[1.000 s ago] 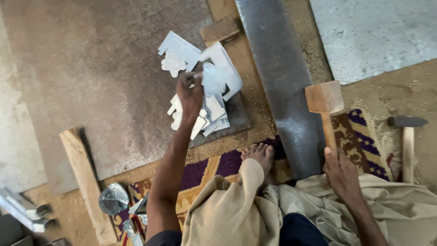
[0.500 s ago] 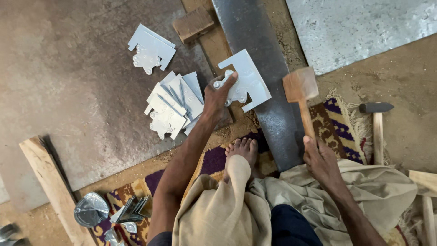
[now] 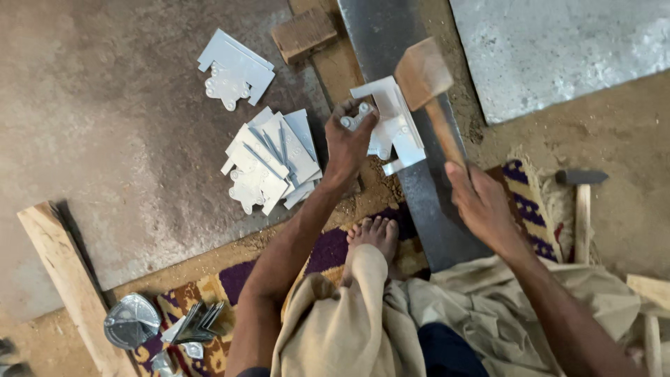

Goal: The person sits on the floor and repeatedly hammers flat metal pieces placed on a long metal bar. They pick up each piece, position it on the bar, strike it with a wooden mallet, and then set it aside. The person occasionally adjusts the position of the metal bar and organizes the finished pieces into a pile.

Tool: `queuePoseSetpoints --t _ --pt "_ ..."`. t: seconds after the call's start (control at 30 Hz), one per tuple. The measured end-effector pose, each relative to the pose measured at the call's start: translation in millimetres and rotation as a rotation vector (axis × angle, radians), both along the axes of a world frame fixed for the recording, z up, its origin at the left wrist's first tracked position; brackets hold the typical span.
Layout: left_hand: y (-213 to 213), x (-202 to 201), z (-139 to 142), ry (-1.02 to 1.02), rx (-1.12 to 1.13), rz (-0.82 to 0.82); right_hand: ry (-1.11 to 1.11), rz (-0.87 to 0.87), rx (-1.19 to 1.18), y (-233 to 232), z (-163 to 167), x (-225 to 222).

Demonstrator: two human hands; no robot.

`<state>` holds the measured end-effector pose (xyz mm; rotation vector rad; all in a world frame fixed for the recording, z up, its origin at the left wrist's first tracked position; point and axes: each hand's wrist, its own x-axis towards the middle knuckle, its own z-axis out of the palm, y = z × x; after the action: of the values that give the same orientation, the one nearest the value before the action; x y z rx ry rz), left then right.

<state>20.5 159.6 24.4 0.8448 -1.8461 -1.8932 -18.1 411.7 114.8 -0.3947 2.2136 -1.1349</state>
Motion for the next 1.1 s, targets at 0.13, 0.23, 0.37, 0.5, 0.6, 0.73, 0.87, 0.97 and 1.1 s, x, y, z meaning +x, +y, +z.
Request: queuePoseSetpoints --t 0.13,0.23,0.37,0.5,0.6,0.73,0.87,0.97,1.1 --pt "-0.3 -1.3 1.6 0.093 0.051 0.030 0.060 -0.058 -0.063 13.5 -2.8 7.3" --pt "-0.4 -2.9 0.9 0.040 0.137 0.025 -0.030 -0.025 0.074 25.7 -3.9 14.3" --pt "0.7 -2.0 1.3 0.075 -0.041 0.023 -0.142 -0.216 -0.018 42.6 -4.3 25.5" --pt "8.2 -2.3 4.1 0.045 0.058 -0.006 0.111 -0.115 -0.038 58.6 -6.3 34.9" --pt "13.0 -2.1 5.6 0.027 0.077 0.007 0.091 -0.024 0.138 66.1 -10.1 39.0" --pt "13.5 2.1 2.5 0.051 -0.122 -0.013 0.051 -0.164 -0.064 71.1 -17.7 44.2" --pt "14.6 3.3 -5.6 -0.045 -0.075 -0.016 0.132 -0.061 0.174 70.5 -25.2 43.0" --pt "19.4 3.3 -12.5 0.016 -0.122 -0.017 0.009 -0.143 -0.009 68.5 -27.5 39.3" --pt "26.3 7.4 -19.3 0.056 -0.019 0.001 0.021 -0.151 -0.127 61.4 -26.0 33.5"
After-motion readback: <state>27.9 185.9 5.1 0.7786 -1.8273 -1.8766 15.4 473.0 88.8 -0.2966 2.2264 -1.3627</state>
